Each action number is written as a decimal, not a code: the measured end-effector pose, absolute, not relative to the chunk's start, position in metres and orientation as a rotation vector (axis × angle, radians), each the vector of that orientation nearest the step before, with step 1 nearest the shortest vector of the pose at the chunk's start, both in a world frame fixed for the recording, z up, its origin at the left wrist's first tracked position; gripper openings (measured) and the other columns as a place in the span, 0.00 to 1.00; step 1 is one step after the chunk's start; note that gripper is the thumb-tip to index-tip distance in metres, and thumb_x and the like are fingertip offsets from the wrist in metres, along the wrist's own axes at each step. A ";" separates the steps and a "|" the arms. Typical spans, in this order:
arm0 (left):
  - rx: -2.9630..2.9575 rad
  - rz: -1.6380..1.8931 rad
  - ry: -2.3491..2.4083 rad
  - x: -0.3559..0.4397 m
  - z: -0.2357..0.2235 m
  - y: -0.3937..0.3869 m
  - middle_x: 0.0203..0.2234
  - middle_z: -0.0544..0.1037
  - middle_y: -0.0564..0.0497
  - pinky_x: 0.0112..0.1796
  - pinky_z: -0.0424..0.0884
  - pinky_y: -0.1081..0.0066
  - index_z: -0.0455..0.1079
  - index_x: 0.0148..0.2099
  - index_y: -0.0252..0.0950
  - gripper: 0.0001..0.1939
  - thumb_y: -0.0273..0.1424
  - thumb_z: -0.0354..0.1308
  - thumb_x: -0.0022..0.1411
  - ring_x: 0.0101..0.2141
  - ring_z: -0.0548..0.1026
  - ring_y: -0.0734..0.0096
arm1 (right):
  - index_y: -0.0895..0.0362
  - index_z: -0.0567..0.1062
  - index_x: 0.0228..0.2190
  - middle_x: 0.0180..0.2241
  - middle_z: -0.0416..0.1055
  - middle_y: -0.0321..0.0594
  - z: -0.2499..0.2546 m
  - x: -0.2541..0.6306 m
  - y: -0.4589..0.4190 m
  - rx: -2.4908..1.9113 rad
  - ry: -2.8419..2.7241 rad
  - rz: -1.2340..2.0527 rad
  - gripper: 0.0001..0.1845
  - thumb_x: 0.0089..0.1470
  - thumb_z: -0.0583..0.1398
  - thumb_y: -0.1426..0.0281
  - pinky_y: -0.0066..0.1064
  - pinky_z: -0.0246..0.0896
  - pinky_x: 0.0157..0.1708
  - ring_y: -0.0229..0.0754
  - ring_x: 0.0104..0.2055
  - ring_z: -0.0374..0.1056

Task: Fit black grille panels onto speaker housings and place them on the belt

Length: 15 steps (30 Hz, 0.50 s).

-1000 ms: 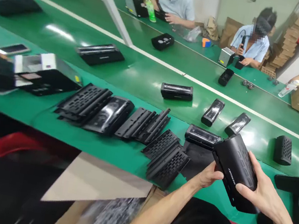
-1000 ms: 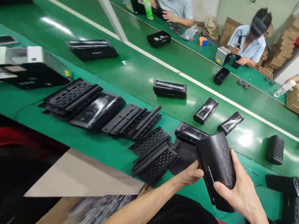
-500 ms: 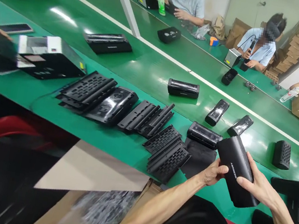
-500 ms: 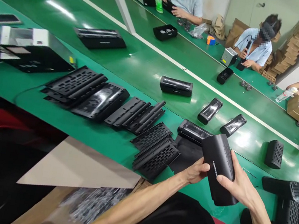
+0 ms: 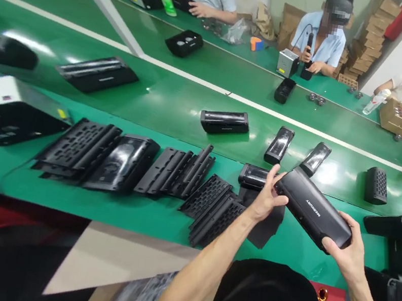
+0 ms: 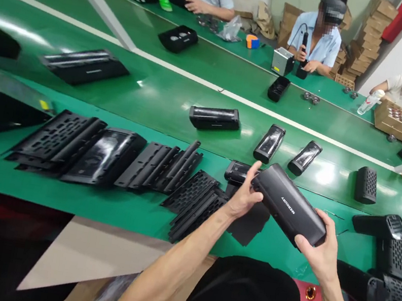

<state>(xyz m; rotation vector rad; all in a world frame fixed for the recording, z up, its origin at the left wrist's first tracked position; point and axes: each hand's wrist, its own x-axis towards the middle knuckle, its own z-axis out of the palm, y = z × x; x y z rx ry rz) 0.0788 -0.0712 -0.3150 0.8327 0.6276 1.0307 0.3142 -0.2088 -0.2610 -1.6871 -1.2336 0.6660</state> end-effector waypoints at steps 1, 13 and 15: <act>0.921 1.045 0.636 0.072 -0.312 -0.064 0.66 0.74 0.42 0.65 0.68 0.48 0.69 0.69 0.45 0.54 0.45 0.84 0.42 0.67 0.70 0.41 | 0.52 0.73 0.58 0.56 0.74 0.50 -0.260 0.317 -0.210 -1.679 -1.224 0.717 0.43 0.46 0.74 0.46 0.47 0.75 0.50 0.58 0.52 0.74; 0.230 0.966 0.637 0.104 -0.345 -0.097 0.37 0.87 0.45 0.50 0.77 0.55 0.82 0.43 0.34 0.25 0.47 0.75 0.48 0.43 0.84 0.50 | 0.39 0.46 0.76 0.74 0.57 0.52 -0.257 0.346 -0.210 -1.334 -1.346 1.055 0.65 0.50 0.70 0.36 0.60 0.66 0.66 0.66 0.74 0.60; 0.133 0.806 0.534 0.116 -0.345 -0.114 0.37 0.87 0.44 0.49 0.77 0.55 0.82 0.44 0.34 0.26 0.52 0.71 0.55 0.42 0.84 0.50 | 0.39 0.45 0.77 0.77 0.50 0.51 -0.266 0.342 -0.203 -1.365 -1.491 0.984 0.67 0.50 0.73 0.40 0.65 0.53 0.73 0.67 0.79 0.49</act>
